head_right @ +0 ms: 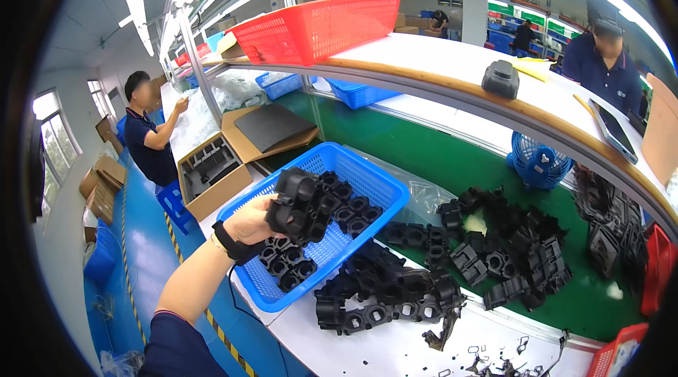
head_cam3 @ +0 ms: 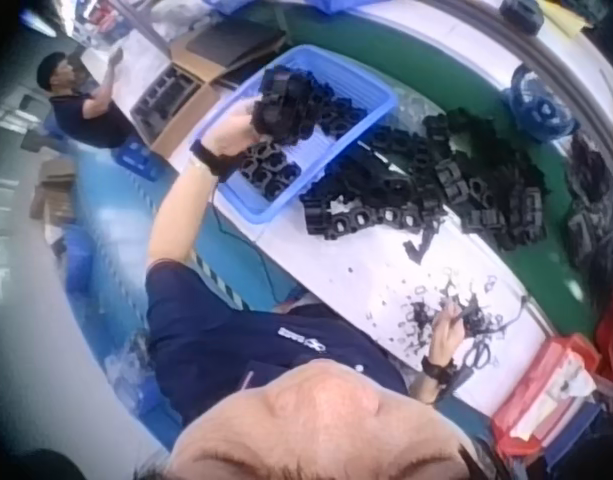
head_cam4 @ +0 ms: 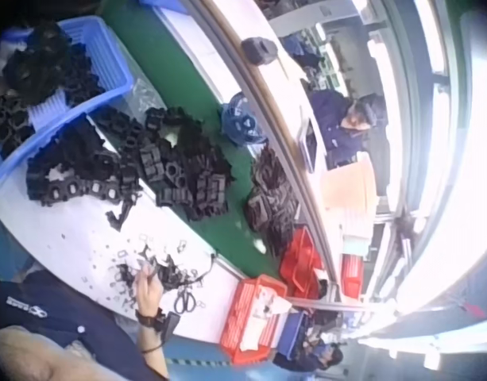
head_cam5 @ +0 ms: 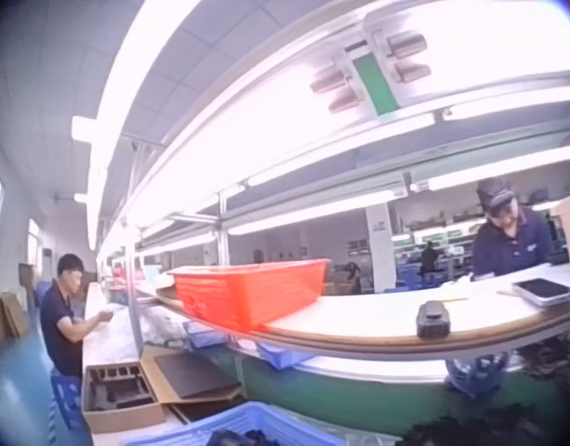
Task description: Using a thin tool to clean flash or debris from black plastic molded parts.
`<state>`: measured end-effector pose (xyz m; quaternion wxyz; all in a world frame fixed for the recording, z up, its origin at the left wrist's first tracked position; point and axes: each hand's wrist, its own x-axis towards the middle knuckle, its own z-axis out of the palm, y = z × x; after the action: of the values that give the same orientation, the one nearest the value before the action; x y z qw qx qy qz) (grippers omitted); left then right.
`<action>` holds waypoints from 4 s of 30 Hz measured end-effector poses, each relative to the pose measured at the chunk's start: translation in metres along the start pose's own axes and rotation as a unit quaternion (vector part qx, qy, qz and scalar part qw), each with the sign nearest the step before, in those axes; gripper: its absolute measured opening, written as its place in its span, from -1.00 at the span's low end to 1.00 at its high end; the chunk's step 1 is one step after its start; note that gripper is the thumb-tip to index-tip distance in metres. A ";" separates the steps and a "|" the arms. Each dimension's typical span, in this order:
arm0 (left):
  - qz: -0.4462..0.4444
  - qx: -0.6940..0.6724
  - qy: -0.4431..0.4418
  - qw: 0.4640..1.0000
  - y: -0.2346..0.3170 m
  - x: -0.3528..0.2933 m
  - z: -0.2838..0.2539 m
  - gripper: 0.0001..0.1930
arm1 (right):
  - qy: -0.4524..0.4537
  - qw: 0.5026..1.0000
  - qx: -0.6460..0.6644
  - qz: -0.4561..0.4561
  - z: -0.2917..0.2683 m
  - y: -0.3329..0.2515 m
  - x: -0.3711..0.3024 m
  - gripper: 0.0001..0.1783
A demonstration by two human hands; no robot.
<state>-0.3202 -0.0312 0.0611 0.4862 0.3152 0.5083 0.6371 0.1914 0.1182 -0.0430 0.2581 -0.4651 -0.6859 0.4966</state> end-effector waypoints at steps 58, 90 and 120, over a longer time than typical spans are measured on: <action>0.015 0.722 0.193 0.664 -0.083 0.161 0.014 -0.72 | -0.002 1.000 0.010 -0.025 -0.003 0.001 -0.006 -0.75; 0.119 -0.218 -0.091 0.964 0.011 0.026 0.065 -0.17 | -0.005 1.000 -0.016 -0.005 -0.003 -0.005 -0.009 -0.76; 0.016 0.709 0.064 0.703 -0.053 0.160 -0.011 -0.49 | 0.032 0.998 0.026 0.047 -0.011 0.000 -0.016 -0.69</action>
<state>-0.3663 0.1158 -0.0074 0.0753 0.5336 0.8344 0.1155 0.2071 0.1091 -0.0371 0.2681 -0.5057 -0.6417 0.5105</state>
